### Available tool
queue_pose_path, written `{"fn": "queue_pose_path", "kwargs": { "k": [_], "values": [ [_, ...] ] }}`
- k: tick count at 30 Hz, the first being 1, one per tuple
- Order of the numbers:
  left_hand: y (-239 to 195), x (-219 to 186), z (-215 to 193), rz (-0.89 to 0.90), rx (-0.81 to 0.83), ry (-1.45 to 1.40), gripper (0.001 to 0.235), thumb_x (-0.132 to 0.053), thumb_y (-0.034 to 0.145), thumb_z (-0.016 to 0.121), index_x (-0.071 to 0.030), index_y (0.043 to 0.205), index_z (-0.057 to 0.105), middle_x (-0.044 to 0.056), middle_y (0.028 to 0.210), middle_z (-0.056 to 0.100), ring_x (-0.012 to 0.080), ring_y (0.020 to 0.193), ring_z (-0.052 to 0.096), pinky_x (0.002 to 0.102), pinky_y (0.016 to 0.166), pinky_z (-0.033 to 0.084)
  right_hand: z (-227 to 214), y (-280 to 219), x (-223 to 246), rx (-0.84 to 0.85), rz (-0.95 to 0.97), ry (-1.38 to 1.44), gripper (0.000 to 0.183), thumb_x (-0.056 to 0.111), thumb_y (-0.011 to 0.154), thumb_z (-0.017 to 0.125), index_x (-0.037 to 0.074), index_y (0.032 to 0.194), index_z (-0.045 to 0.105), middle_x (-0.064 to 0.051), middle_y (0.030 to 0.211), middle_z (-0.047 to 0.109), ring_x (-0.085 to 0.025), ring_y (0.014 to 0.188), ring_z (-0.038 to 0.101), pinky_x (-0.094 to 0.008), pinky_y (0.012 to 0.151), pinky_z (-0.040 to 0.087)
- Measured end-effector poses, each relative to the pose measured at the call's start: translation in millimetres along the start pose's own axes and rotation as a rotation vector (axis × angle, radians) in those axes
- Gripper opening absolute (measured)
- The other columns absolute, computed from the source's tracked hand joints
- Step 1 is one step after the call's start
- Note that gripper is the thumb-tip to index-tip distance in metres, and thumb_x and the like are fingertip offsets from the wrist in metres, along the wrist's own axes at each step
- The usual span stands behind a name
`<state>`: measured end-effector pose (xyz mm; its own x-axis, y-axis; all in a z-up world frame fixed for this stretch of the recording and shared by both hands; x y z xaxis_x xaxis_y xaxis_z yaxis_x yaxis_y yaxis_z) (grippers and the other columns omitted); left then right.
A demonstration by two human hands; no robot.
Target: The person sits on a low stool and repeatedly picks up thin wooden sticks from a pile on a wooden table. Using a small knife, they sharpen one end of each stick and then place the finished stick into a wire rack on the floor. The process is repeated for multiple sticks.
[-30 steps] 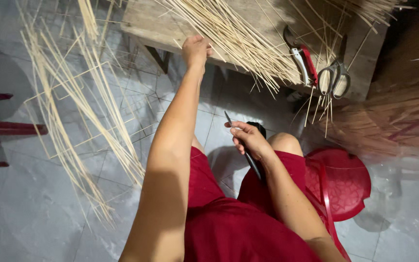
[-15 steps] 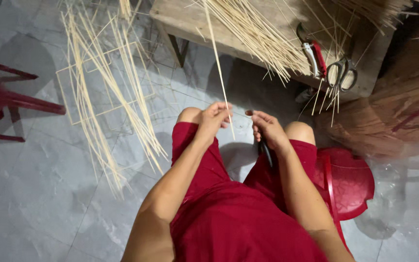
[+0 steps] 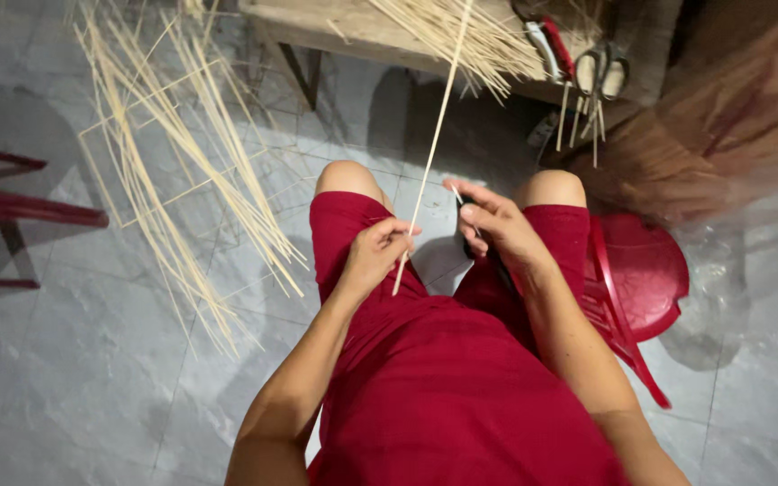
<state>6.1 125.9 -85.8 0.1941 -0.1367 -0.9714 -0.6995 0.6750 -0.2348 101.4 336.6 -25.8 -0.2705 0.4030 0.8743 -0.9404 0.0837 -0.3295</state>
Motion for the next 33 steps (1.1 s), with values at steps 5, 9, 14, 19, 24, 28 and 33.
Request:
{"fn": "queue_pose_path", "kwargs": {
  "k": [5,9,14,19,24,28,33],
  "values": [
    [-41,-20,-24,0.018,0.147,0.181,0.023,-0.008,0.093,0.069,-0.005,0.114,0.075,-0.003,0.089,0.076,0.0021,0.078,0.067,0.018,0.068,0.054,-17,-18,32,-0.019,-0.143,0.051,0.057,0.021,0.099,0.063,0.012,0.153,0.048,0.001,0.069,0.054,-0.006,0.05,0.043,-0.019,0.046,0.034],
    [-73,-27,-45,-0.088,0.179,0.329,0.022,-0.009,0.093,0.071,-0.007,0.112,0.08,0.0,0.082,0.072,0.0045,0.07,0.06,0.021,0.064,0.05,-25,-24,34,-0.046,-0.176,0.052,0.056,0.018,0.1,0.062,0.012,0.154,0.046,0.0,0.071,0.054,-0.006,0.05,0.043,-0.019,0.046,0.034],
    [-83,-22,-54,-0.104,0.118,0.231,0.024,-0.008,0.093,0.068,-0.009,0.115,0.077,-0.001,0.085,0.073,0.0029,0.076,0.065,0.019,0.07,0.054,-30,-13,19,-0.023,-0.17,0.192,0.048,0.018,0.103,0.059,0.011,0.15,0.051,-0.001,0.075,0.057,-0.006,0.051,0.042,-0.02,0.047,0.035],
    [-54,-13,-57,-0.064,-0.107,0.079,0.021,-0.007,0.096,0.064,-0.007,0.115,0.073,0.0,0.088,0.073,0.0053,0.075,0.065,0.019,0.063,0.05,-71,31,14,-0.236,-0.13,0.137,0.035,0.019,0.103,0.06,0.008,0.137,0.061,-0.001,0.078,0.06,-0.007,0.053,0.045,-0.021,0.048,0.037],
    [11,-14,-43,0.101,-0.299,-0.056,0.021,-0.004,0.098,0.065,-0.004,0.118,0.069,0.0,0.092,0.072,0.0054,0.076,0.066,0.019,0.063,0.052,-123,129,18,-0.384,-0.146,-0.17,0.024,0.019,0.103,0.062,0.005,0.123,0.065,-0.002,0.08,0.061,-0.009,0.056,0.05,-0.026,0.049,0.04],
    [50,-24,-32,0.335,-0.444,-0.029,0.021,-0.001,0.099,0.066,-0.002,0.119,0.069,0.002,0.093,0.072,0.006,0.074,0.065,0.02,0.063,0.054,-148,213,40,-0.437,-0.319,-0.68,0.021,0.016,0.104,0.064,0.003,0.12,0.069,-0.011,0.087,0.067,-0.017,0.069,0.057,-0.034,0.062,0.047],
    [76,-39,-28,0.483,-0.518,0.143,0.021,0.0,0.097,0.069,-0.002,0.118,0.07,0.002,0.09,0.072,0.006,0.073,0.067,0.022,0.062,0.054,-161,299,67,-0.523,-0.405,-1.117,0.032,0.018,0.099,0.067,0.008,0.13,0.066,-0.022,0.104,0.07,-0.037,0.093,0.066,-0.047,0.082,0.05]
  ]
}}
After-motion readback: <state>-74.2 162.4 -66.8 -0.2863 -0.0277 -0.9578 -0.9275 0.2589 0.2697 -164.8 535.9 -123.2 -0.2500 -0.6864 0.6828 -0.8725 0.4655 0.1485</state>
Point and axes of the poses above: each hand's wrist, its own y-axis towards the middle knuckle, its own z-axis out of the palm, x = y × z, the point moved 3 cm from there along y, towards the middle knuckle
